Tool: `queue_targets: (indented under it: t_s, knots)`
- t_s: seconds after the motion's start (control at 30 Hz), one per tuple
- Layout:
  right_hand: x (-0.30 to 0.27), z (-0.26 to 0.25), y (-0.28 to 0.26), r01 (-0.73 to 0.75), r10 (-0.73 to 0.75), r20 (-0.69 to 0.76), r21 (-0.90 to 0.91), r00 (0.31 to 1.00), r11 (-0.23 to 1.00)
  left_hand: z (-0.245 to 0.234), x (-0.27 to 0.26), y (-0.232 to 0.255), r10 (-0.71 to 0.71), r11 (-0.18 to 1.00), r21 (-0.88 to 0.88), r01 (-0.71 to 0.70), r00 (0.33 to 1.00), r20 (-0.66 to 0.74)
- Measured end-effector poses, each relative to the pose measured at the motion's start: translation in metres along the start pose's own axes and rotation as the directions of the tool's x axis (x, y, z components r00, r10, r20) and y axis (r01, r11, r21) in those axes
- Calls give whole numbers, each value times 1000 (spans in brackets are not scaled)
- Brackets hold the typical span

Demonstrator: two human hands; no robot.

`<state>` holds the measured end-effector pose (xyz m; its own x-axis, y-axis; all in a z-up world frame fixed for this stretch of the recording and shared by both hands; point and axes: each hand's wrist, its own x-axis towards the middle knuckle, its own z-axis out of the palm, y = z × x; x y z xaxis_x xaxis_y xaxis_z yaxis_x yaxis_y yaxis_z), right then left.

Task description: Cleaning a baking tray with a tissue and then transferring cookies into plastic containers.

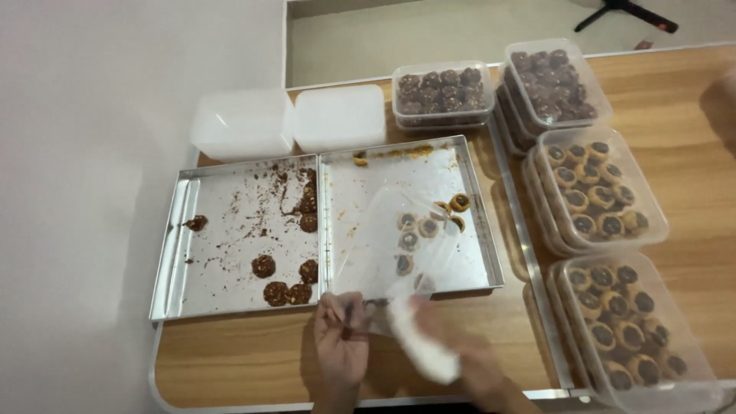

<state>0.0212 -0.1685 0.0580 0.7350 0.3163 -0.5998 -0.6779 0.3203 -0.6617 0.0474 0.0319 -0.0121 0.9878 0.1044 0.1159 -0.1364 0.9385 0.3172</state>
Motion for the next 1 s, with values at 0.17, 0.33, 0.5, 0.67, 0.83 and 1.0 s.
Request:
queue_targets:
  t_s: [0.17,0.33,0.5,0.67,0.83,1.0]
  knots:
    - [35,-45,11,492,-421,-377,113,825,863,45,-13,13,150,734,553,-395,888,435]
    - [39,-37,7,170,-139,-97,543,986,822,92,-3,11,-328,-80,578,-812,569,754]
    - [-2,1,-71,199,-64,-246,577,967,792,114,-5,18,-360,-311,224,-924,332,872]
    - [9,-38,-37,550,-436,-391,254,811,796,124,-4,18,-471,-447,27,-894,261,843]
    - [10,-81,-15,302,-903,42,-948,427,99,115,-4,16,-538,-444,-1,-896,266,800]
    - [2,-26,-30,628,-565,-407,28,717,777,108,-5,23,-589,-398,-51,-916,212,780]
